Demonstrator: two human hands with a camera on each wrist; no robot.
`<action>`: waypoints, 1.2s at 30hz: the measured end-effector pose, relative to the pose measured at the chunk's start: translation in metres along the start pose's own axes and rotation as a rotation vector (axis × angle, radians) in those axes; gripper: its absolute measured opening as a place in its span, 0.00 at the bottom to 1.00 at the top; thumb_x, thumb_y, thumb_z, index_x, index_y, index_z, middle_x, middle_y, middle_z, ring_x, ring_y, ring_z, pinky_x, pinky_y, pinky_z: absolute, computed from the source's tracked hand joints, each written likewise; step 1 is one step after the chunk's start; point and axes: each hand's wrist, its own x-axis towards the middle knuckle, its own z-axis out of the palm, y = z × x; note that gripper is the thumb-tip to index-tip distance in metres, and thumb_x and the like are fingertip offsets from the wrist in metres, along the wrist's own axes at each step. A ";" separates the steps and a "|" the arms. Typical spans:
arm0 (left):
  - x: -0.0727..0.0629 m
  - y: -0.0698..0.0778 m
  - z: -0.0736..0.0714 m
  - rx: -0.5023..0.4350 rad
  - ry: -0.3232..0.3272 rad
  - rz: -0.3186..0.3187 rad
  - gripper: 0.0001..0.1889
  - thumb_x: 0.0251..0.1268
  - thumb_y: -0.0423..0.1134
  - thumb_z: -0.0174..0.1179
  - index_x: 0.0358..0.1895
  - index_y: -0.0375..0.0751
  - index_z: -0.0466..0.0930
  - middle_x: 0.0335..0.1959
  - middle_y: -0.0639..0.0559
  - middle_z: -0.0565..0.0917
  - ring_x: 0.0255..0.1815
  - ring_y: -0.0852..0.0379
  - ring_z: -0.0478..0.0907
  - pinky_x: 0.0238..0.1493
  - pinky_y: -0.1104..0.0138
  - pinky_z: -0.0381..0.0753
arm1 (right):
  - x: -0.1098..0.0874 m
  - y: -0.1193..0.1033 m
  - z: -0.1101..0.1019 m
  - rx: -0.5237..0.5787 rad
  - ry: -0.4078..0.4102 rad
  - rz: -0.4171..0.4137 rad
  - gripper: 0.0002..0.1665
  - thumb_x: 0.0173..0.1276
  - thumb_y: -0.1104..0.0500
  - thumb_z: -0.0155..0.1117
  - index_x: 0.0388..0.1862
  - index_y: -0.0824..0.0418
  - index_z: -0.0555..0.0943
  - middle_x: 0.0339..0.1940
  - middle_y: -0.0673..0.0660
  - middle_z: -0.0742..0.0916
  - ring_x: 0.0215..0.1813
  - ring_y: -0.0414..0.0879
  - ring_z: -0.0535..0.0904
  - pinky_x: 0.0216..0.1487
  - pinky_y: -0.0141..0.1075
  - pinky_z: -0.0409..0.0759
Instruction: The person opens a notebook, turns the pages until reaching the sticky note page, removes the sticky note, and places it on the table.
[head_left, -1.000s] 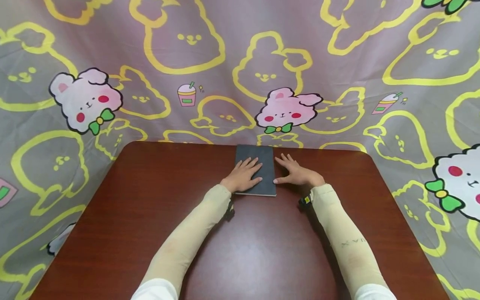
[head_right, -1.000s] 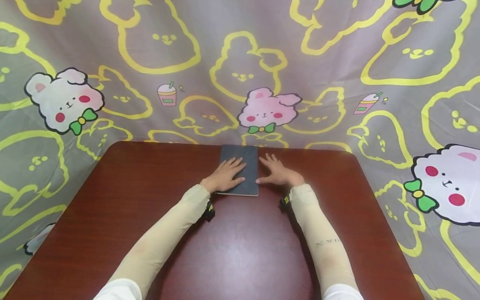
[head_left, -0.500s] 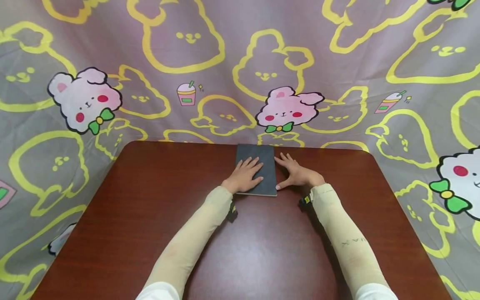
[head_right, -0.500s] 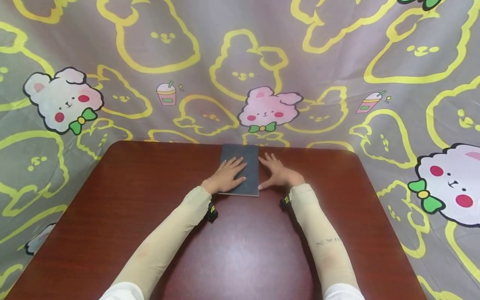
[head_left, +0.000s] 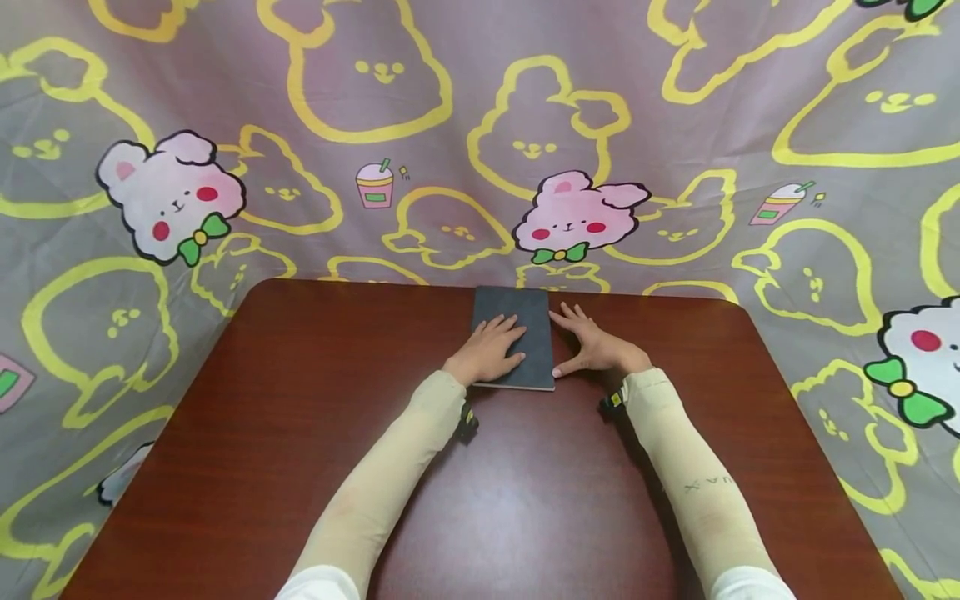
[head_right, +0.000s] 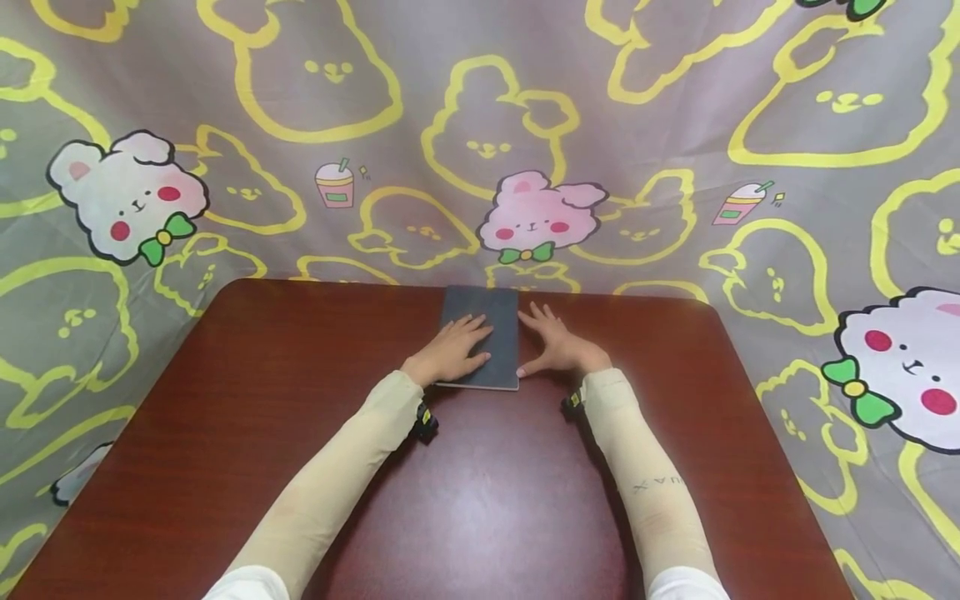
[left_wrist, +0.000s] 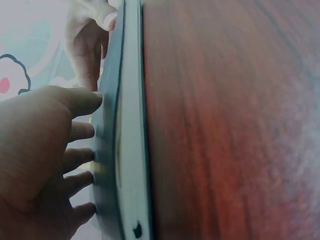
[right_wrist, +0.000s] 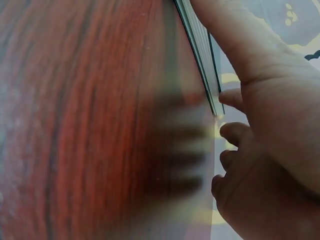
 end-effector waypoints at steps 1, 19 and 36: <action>0.000 0.001 -0.001 -0.001 -0.001 -0.002 0.31 0.80 0.54 0.49 0.80 0.47 0.60 0.83 0.46 0.54 0.84 0.44 0.47 0.81 0.47 0.48 | 0.000 0.000 0.000 0.004 -0.001 -0.006 0.72 0.52 0.41 0.83 0.85 0.55 0.48 0.86 0.64 0.42 0.84 0.64 0.26 0.76 0.72 0.40; -0.001 0.004 -0.008 0.019 0.030 0.029 0.30 0.80 0.51 0.52 0.78 0.43 0.64 0.81 0.42 0.60 0.82 0.44 0.54 0.81 0.54 0.54 | -0.002 0.004 -0.002 0.028 0.002 0.004 0.73 0.53 0.43 0.83 0.86 0.53 0.46 0.86 0.61 0.41 0.84 0.63 0.26 0.76 0.71 0.47; -0.001 0.015 -0.018 0.098 0.092 0.058 0.29 0.79 0.51 0.53 0.77 0.44 0.67 0.79 0.41 0.63 0.80 0.44 0.58 0.79 0.51 0.58 | -0.001 -0.008 -0.016 0.051 0.039 -0.067 0.72 0.52 0.45 0.83 0.86 0.50 0.46 0.86 0.61 0.41 0.84 0.63 0.26 0.74 0.73 0.48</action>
